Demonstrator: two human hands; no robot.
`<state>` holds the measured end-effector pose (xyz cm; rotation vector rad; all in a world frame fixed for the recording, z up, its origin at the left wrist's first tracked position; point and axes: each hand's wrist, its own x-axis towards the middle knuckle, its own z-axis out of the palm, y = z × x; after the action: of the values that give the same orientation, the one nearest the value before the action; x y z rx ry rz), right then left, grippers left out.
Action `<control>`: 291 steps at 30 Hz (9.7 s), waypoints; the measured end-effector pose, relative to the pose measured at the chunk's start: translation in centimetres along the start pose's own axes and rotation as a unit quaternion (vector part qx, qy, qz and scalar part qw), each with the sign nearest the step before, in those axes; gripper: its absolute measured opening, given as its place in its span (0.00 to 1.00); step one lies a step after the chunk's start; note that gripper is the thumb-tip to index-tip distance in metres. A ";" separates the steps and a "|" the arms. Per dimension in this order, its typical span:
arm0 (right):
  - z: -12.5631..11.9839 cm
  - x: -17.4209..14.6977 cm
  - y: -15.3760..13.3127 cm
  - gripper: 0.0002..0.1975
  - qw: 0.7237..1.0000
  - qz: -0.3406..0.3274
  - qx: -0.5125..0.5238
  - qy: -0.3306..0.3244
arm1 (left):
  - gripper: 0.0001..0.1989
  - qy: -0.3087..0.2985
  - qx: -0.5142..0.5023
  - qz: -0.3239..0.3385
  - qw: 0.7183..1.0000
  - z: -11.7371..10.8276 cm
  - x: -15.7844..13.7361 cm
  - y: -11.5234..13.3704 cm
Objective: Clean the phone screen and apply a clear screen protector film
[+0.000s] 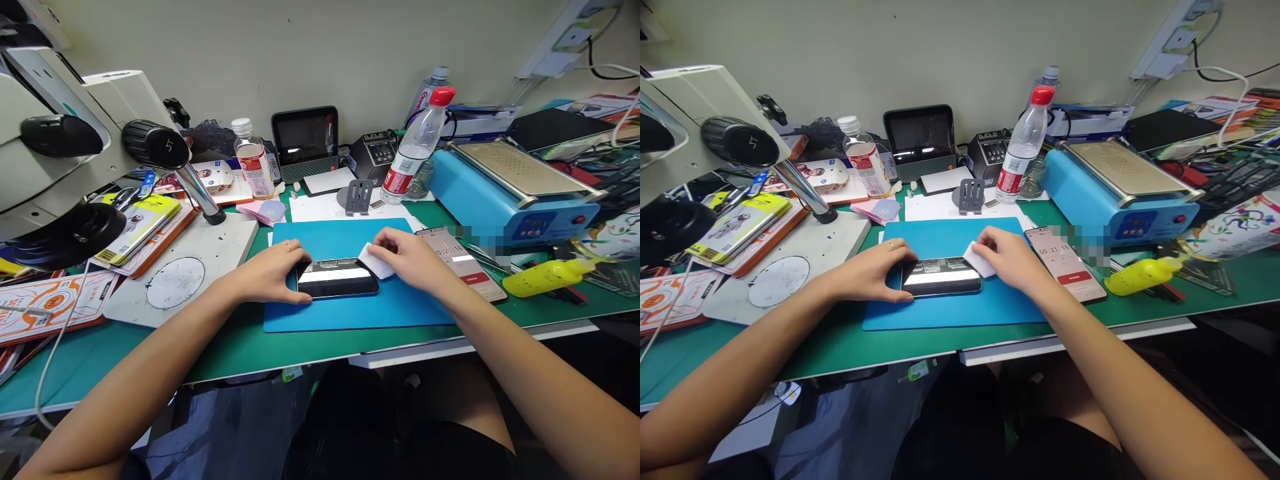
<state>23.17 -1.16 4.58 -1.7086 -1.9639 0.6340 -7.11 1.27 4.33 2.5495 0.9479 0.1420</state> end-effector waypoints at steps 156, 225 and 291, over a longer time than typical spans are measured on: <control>1.1 1.5 -3.9 0.34 0.880 -0.254 0.395 -0.074 | 0.38 0.428 -0.151 0.180 0.873 4.3 5.5 3.3; 1.0 2.0 -3.4 0.33 0.878 -0.242 0.405 -0.077 | 0.37 0.430 -0.145 0.174 0.874 4.2 5.8 3.0; 0.9 2.5 -3.2 0.34 0.868 -0.272 0.402 -0.101 | 0.36 0.428 -0.229 0.141 0.863 4.5 5.7 3.4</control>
<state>19.85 0.88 5.95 -0.5702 -1.7878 1.2106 0.38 1.06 1.37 2.1070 0.6633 1.4911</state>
